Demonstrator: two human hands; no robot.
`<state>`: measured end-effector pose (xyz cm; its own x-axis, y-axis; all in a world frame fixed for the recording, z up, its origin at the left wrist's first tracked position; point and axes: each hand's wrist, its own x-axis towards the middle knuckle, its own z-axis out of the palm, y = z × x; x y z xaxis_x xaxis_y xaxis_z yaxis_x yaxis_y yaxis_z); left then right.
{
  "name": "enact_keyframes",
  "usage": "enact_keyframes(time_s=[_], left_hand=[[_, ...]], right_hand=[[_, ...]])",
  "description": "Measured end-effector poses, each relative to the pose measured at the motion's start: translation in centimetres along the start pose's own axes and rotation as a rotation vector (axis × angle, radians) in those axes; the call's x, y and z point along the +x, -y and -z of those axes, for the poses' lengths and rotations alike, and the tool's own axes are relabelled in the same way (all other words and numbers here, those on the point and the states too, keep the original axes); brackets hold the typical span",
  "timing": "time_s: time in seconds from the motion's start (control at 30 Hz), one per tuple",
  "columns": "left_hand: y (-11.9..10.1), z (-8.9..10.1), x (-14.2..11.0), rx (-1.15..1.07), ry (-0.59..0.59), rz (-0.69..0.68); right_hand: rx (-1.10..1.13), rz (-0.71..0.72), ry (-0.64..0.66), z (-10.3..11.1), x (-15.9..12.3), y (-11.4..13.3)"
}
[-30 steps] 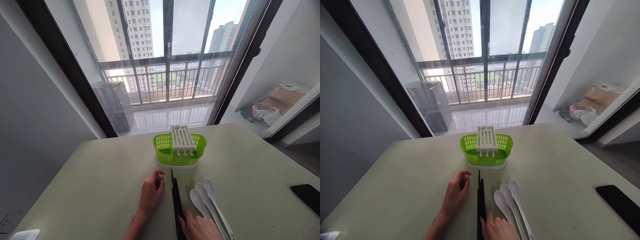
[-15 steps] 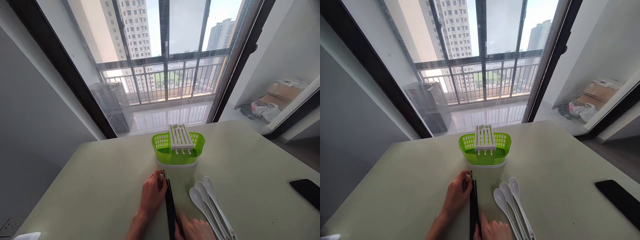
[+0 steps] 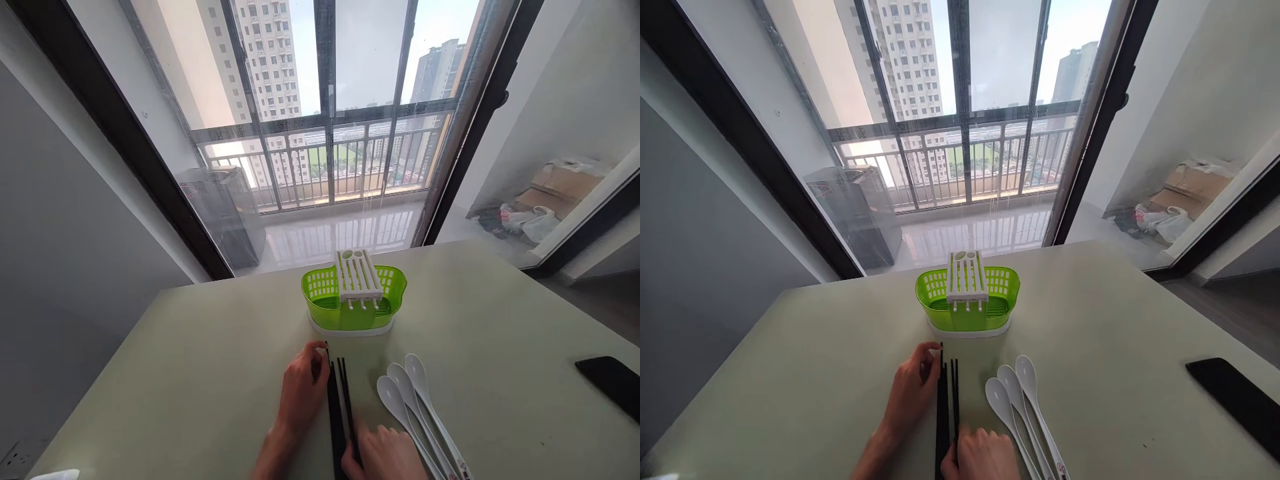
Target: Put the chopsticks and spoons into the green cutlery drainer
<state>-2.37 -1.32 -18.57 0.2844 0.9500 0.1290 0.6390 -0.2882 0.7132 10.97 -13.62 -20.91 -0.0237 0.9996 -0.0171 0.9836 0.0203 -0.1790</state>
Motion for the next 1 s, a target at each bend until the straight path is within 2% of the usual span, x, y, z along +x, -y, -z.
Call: enact_keyframes(time_s=[0.2,0.47,0.63,0.73,0.83,1.0], left_hand=[[0.3,-0.1,-0.1,-0.045,-0.026,0.013],[0.2,-0.2,0.1,-0.063,-0.034,0.019],[-0.1,0.1,0.1,-0.152,-0.028,0.015],[-0.9,0.4,-0.3,-0.293,0.061,0.031],[-2.1,0.3,-1.1,-0.511,0.215,0.072],[-3.4,-0.4,-2.4,-0.817,0.452,0.158]], right_hand=[[0.089,-0.012,0.025,0.4,0.6,-1.0],[0.136,0.027,-0.022,-0.4,0.0,-1.8],[0.302,0.046,0.048,1.3,0.2,-2.3],[0.449,0.054,0.105,3.0,0.3,-2.5],[0.586,0.072,0.128,4.2,0.2,-2.7],[0.751,0.108,0.158,3.5,-0.7,-3.3]])
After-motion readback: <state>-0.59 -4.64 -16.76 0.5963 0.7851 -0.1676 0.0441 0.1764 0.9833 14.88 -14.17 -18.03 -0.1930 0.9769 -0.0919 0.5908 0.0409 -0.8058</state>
